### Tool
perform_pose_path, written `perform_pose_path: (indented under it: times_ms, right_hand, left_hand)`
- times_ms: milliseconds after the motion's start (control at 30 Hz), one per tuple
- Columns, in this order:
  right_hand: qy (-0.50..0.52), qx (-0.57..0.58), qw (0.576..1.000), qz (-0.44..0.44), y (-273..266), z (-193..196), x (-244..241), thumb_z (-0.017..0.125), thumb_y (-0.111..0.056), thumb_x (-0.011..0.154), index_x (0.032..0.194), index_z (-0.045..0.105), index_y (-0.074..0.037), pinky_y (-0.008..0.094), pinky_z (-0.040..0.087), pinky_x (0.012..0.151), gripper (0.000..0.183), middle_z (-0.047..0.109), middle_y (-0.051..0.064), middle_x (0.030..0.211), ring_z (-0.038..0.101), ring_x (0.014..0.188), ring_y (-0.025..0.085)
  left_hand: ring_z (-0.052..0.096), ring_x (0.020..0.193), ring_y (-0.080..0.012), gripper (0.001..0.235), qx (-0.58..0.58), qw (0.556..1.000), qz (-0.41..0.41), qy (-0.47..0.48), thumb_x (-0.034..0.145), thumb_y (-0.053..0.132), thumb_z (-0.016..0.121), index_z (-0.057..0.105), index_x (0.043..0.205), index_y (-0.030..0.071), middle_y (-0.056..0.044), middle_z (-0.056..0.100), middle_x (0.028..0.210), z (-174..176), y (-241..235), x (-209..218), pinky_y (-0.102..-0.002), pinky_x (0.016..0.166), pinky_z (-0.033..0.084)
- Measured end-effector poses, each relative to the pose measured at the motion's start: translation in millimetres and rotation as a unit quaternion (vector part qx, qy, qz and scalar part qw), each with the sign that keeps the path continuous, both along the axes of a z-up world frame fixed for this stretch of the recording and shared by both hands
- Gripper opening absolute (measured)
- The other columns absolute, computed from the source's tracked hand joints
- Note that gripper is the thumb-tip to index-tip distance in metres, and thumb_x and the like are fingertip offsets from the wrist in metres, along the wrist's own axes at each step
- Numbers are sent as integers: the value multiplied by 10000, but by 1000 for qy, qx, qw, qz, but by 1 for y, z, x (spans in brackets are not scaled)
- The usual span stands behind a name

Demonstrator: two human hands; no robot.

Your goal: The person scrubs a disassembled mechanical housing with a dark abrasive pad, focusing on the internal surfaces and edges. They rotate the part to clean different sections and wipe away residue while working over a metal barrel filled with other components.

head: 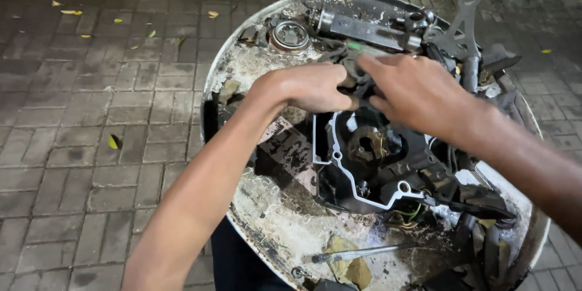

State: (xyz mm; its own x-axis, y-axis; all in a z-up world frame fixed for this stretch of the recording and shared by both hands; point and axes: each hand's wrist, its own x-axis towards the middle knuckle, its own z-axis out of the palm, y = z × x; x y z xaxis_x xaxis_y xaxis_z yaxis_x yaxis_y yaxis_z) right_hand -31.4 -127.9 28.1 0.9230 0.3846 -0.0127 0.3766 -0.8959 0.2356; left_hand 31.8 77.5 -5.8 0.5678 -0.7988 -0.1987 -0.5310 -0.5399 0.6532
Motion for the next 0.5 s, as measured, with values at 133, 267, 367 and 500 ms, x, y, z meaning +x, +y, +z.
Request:
perform_pose_path:
  times_ms: [133, 267, 367, 500]
  right_hand:
    - [-60, -83, 994, -27, 1, -16, -6, 692, -279, 853, 1417, 483, -188, 538, 632, 724, 608, 697, 69, 1082, 730, 965, 363]
    - [9, -41, 999, -29, 6, 5, -9, 690, -222, 896, 1238, 606, -169, 538, 631, 730, 357, 754, 75, 1015, 761, 891, 397]
    - [9, -46, 999, -27, 13, 7, -12, 702, -207, 902, 1236, 642, -156, 505, 637, 744, 343, 761, 85, 1042, 771, 906, 380]
    - [-14, -73, 997, 13, 4, -8, 3, 763, -229, 838, 1298, 647, -136, 516, 635, 743, 483, 765, 102, 1046, 773, 899, 386]
  left_hand:
    - [406, 480, -121, 421, -11, 1000, -11, -5, 893, 457, 580, 657, 889, 44, 21, 505, 631, -2, -6, 6, -305, 487, 368]
    - [398, 458, -142, 380, 6, 1000, -12, -12, 872, 434, 593, 634, 819, 61, 14, 494, 593, 2, -5, 3, -319, 474, 358]
    - [423, 475, -127, 365, -7, 1000, -7, -2, 892, 426, 595, 641, 825, 71, 12, 521, 606, 3, -4, 0, -290, 492, 379]
    - [493, 577, -214, 494, 3, 1000, -19, -2, 853, 521, 614, 657, 861, 29, -60, 559, 678, 0, -4, 5, -369, 564, 412]
